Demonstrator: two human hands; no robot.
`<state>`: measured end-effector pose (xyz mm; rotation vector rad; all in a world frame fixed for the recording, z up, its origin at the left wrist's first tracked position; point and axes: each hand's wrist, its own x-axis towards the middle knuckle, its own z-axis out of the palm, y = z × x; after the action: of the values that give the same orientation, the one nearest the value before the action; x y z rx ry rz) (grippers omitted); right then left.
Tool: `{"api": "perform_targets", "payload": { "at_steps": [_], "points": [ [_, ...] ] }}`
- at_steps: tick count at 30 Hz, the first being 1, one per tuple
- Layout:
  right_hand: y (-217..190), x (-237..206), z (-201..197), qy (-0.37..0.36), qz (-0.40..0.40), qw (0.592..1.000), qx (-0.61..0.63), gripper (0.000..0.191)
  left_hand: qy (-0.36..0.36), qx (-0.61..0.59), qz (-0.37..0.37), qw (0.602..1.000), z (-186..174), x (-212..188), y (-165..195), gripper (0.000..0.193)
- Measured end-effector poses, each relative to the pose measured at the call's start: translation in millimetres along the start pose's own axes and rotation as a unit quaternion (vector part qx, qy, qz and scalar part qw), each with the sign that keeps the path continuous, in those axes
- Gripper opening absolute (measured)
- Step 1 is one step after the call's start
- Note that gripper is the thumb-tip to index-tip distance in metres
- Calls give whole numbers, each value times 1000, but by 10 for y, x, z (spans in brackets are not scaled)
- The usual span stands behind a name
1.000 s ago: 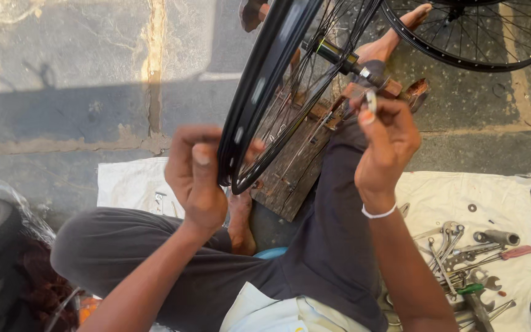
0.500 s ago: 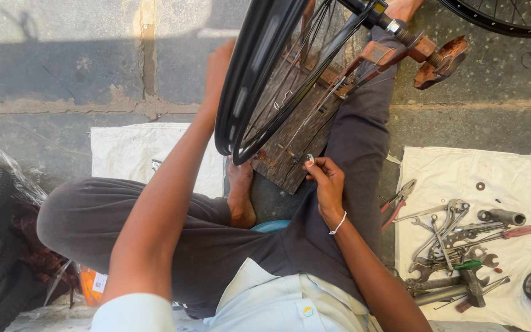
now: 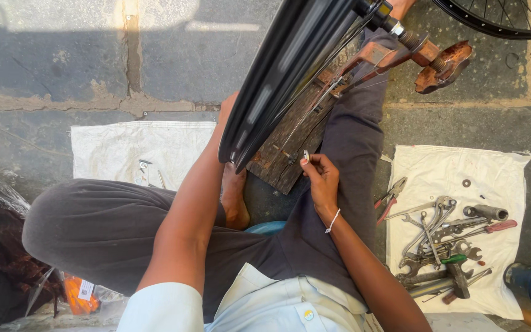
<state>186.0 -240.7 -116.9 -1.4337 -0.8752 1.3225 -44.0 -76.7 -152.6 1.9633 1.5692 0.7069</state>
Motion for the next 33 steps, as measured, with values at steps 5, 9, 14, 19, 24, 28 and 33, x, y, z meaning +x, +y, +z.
{"api": "perform_targets", "payload": {
  "at_steps": [5, 9, 14, 19, 24, 28, 33],
  "points": [
    [-86, -21, 48, 27, -15, 994, -100, 26, -113, 37, -129, 985, -129, 33, 236, 35],
    [-235, 140, 86, 27, -198, 939, -278, 28, -111, 7, -152, 982, -154, 87, 288, 34],
    [-395, 523, 204, -39, -376, 801, -464, 26, -84, 70, -63, 992, -69, -38, 154, 25],
    [-378, 700, 315, -69, -348, 811, -464, 26, 56, -175, -2, 983, -111, -68, 214, 30],
    [-271, 699, 290, -60, -352, 817, -453, 25, 107, -263, -166, 944, -749, 469, 755, 34],
    [-193, 710, 252, -63, -355, 811, -461, 25, 237, -559, -50, 793, -1648, 342, 1295, 20],
    [-109, 739, 235, -63, -362, 804, -467, 25, 264, -426, -16, 865, -2085, -802, 1637, 19]
  ]
}}
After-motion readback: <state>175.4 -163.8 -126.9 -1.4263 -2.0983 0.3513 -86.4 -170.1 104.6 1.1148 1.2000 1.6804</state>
